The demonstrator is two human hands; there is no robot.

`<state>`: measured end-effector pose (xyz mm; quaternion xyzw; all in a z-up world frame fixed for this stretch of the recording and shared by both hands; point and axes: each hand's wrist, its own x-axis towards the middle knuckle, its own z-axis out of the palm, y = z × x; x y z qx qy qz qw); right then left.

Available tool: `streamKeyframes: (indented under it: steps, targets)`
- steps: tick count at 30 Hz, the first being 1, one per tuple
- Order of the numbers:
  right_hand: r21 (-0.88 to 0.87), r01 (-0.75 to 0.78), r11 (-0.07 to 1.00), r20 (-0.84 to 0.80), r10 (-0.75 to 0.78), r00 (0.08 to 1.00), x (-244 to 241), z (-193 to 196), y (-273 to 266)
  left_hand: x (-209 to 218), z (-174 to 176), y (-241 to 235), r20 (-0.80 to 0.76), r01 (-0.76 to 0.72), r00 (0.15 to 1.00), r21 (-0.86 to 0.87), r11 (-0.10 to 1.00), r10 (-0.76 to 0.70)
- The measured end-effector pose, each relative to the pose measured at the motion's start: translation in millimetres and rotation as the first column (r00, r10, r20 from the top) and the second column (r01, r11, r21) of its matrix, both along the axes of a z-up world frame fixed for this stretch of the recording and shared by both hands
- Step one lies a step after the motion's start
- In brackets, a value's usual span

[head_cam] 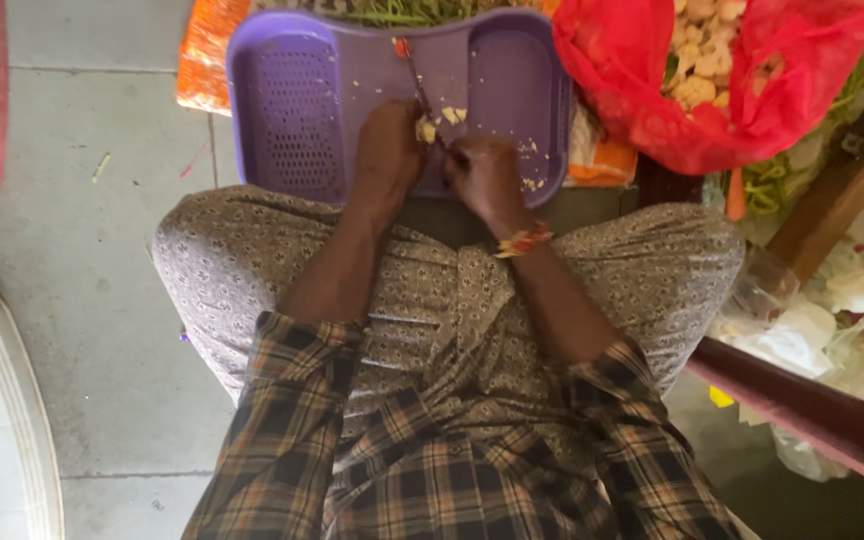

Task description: The person sits cross-legged on the floor and uses a knife to chop cauliflower florets on a purple plastic tray. They repeatedly pick up florets from a red bag, cut them into smaller pieces, and place the chopped pieces into the tray.

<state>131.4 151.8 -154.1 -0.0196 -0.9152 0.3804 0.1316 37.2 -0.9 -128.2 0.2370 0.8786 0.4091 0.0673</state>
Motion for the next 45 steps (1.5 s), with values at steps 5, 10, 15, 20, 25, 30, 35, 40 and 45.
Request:
streamKeyframes:
  steps: [5,10,15,20,25,30,35,40,45]
  targets:
    - [0.19,-0.003,0.982,-0.151,0.033,0.988,3,-8,-7,0,5,2,0.097,-0.024,0.995,-0.026,0.999,0.026]
    - [-0.034,0.077,0.996,0.061,-0.075,0.995,8,18,10,0,-7,-8,-0.033,-0.04,0.999,-0.044,0.998,0.039]
    - [-0.059,0.087,0.994,0.1,-0.081,0.992,7,34,21,-11,-15,2,-0.037,0.0,0.999,-0.022,1.0,-0.001]
    - [-0.068,0.008,0.998,0.087,-0.002,0.996,7,14,-4,-6,-24,-7,-0.013,-0.006,1.0,-0.076,0.997,0.005]
    - [-0.013,-0.006,1.0,0.014,0.006,1.0,4,9,-3,-7,-14,-2,-0.081,0.017,0.997,-0.03,0.999,-0.019]
    - [0.06,0.016,0.998,0.021,-0.017,1.0,5,1,1,-3,-3,-1,-0.01,-0.047,0.999,0.012,0.999,0.047]
    - [0.184,0.004,0.983,-0.048,0.005,0.999,8,-30,-6,1,-15,-4,-0.052,-0.003,0.999,-0.014,1.0,0.003]
    - [0.167,0.092,0.982,-0.151,-0.066,0.986,2,-27,-4,-4,-17,2,-0.066,-0.037,0.997,-0.033,0.999,0.035]
    - [-0.144,0.158,0.977,0.194,-0.129,0.972,9,-6,24,-4,-38,-10,-0.105,0.039,0.993,-0.07,0.997,-0.046]
